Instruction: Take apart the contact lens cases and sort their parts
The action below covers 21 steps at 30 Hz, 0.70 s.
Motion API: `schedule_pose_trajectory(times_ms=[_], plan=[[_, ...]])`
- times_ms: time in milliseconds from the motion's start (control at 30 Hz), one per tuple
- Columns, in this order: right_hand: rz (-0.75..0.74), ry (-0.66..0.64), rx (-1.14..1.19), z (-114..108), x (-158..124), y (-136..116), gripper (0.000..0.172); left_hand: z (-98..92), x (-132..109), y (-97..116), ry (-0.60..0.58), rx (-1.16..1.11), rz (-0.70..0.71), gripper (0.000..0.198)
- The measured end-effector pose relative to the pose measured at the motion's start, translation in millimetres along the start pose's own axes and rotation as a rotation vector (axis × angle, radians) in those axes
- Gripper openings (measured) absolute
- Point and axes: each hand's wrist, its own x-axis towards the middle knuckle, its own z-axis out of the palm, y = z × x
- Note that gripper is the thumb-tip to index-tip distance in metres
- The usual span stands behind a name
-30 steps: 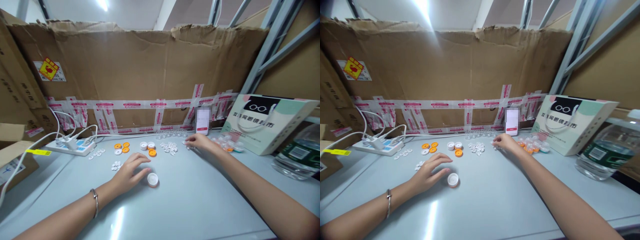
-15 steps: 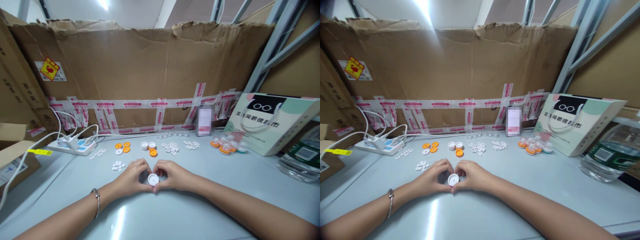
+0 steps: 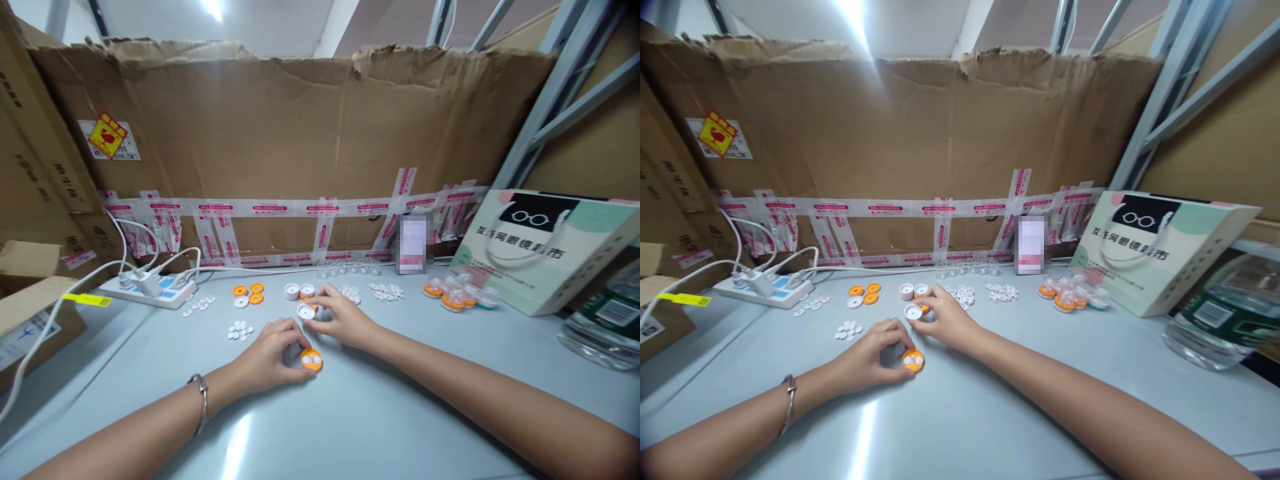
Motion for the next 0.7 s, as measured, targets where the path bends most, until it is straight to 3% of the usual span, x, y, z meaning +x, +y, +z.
schedule_pose_trajectory(times_ms=[100,267,433,700], plan=[[-0.067,-0.020,-0.179,12.3,15.6,2.8,0.017,-0.3,-1.2,1.0,0.014,0.001,0.005,0.024],[-0.046,-0.061,-0.396,26.2,31.5,1.8,0.016,-1.4,-3.1,1.4,0.003,0.006,-0.006,0.024],[-0.021,-0.029,-0.418,29.5,33.5,3.9,0.026,-0.5,-3.2,-1.0,0.008,0.017,-0.002,0.025],[-0.009,0.054,-0.300,26.3,32.6,7.8,0.014,-1.6,-1.9,1.2,0.007,0.018,0.001,0.026]])
